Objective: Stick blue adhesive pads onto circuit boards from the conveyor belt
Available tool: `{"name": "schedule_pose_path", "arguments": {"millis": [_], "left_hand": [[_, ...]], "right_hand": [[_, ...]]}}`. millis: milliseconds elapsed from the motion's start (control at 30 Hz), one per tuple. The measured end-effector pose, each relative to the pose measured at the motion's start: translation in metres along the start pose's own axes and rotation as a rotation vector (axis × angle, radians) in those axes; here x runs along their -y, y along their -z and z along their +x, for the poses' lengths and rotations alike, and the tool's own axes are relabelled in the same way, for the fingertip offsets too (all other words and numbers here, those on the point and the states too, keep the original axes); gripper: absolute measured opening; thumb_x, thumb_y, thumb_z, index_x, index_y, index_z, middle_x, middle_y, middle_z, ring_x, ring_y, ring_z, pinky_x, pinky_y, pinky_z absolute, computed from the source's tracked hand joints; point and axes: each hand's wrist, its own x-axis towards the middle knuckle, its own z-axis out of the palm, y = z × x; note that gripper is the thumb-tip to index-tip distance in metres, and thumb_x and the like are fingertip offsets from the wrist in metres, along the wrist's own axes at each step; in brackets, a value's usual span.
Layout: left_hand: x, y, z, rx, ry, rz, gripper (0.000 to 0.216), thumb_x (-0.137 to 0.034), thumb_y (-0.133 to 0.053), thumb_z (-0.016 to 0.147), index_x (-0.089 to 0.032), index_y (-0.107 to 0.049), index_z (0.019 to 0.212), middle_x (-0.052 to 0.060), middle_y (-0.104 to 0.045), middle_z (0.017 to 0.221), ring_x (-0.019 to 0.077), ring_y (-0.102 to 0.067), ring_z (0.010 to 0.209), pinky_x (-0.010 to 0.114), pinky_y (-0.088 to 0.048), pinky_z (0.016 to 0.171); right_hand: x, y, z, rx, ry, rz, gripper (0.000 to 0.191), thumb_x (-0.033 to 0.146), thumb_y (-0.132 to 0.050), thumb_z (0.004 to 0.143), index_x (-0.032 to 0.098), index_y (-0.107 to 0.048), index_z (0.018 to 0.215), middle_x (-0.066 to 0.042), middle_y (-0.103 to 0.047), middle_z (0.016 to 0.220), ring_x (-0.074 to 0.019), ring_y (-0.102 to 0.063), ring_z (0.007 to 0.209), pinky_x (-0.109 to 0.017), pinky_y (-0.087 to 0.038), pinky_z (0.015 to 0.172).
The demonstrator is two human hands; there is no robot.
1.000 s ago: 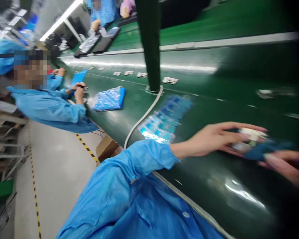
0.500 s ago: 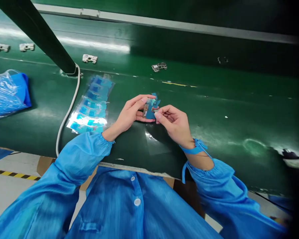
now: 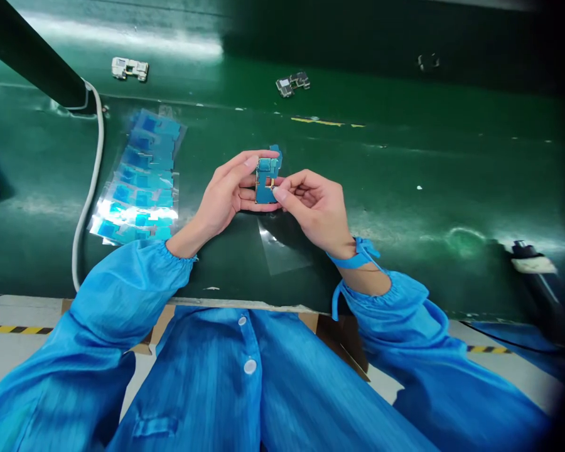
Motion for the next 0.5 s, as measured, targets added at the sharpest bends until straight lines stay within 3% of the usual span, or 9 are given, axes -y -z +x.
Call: {"name": "schedule_pose_path", "arguments": {"millis": [233, 500], "left_hand": [[-0.0032, -0.0025, -0.0023, 0.002, -0.006, -0.008, 0.055, -0.057, -0.055, 0.112, -0.017, -0.066, 0.148, 0.010, -0.081, 0.117, 0.0309, -0.084, 0.112, 0.041, -0.074, 0.088], [-0.0075, -0.0054, -0.0046, 0.005, 0.035, -0.067, 0.051, -0.054, -0.063, 0.111, -0.017, -0.068, 0.145, 0.011, -0.083, 0.119, 0.0296, -0.085, 0.108, 0.040, -0.075, 0.087]], "right_hand": [[-0.0042, -0.0007, -0.0006, -0.016, 0.023, -0.012, 0.044, 0.060, -0.093, 0.092, 0.020, -0.073, 0.089, -0.003, -0.075, 0.091, -0.0112, -0.067, 0.074, -0.026, -0.064, 0.072], [-0.0035, 0.0013, 0.0003, 0.020, 0.061, -0.007, 0.042, 0.056, -0.091, 0.095, 0.019, -0.072, 0.089, -0.002, -0.073, 0.089, -0.0089, -0.065, 0.073, -0.023, -0.061, 0.070]]}}
